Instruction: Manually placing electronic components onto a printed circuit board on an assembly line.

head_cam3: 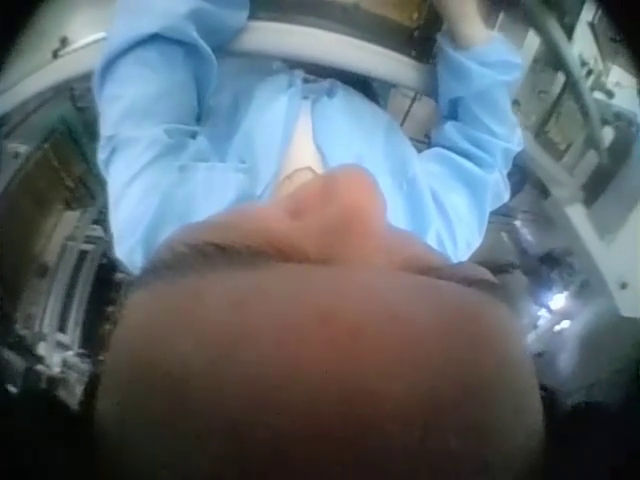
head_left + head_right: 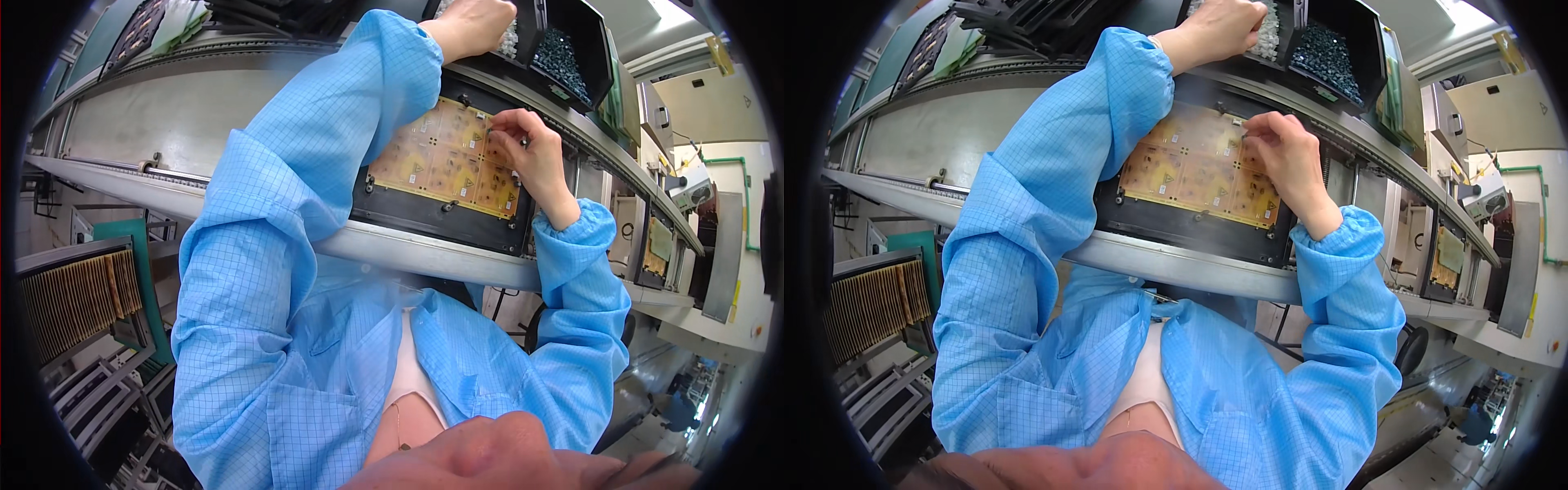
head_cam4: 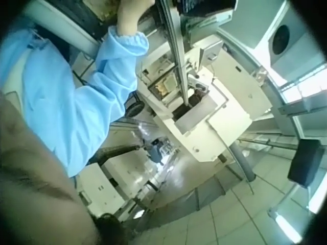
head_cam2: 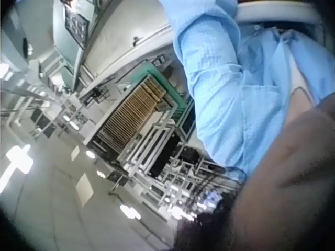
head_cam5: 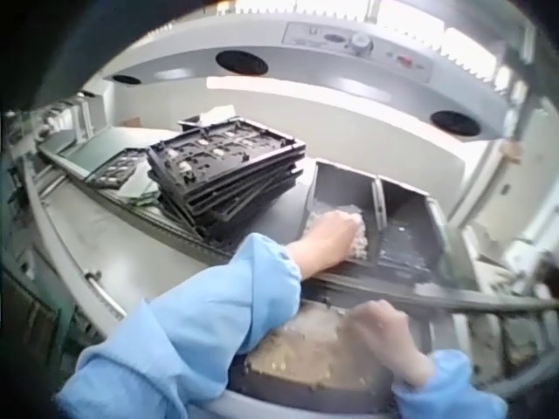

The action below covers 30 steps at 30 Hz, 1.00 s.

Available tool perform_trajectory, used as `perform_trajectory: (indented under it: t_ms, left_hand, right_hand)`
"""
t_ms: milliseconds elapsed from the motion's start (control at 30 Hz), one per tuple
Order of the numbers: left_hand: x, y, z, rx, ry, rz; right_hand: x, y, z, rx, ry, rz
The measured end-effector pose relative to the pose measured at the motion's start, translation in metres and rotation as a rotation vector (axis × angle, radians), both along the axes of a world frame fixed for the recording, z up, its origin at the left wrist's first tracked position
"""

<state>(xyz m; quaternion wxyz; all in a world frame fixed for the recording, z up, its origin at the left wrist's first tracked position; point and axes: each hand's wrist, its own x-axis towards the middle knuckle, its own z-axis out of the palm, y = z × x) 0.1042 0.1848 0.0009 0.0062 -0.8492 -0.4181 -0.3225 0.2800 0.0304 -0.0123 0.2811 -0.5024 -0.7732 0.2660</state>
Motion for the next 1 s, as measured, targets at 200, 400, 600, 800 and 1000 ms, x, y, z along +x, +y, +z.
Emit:
perform_trajectory:
  t_ms: [200,400,600,800,1000]
  left_hand:
    - [0.018,-0.034,0.032,0.101,0.078,0.25]
    - [0.027,-0.047,0.05,0.014,-0.04,0.199]
    - [0.016,-0.028,0.026,-0.077,-0.45,-0.222]
    - [-0.003,-0.062,0.035,-0.134,-0.544,-0.276]
    - [-0.032,-0.088,0.021,-0.294,-0.374,-0.313]
  right_hand:
    - [0.006,0.004,0.0,0.148,-0.043,-0.077]
    - [0.016,0.0,-0.001,0.142,-0.039,-0.094]
    - [0.018,0.0,-0.004,0.294,-0.142,0.021]
    - [0.017,0.004,0.007,0.473,-0.335,0.27]
    - [0.058,0.06,0.026,0.686,-0.294,-0.099]
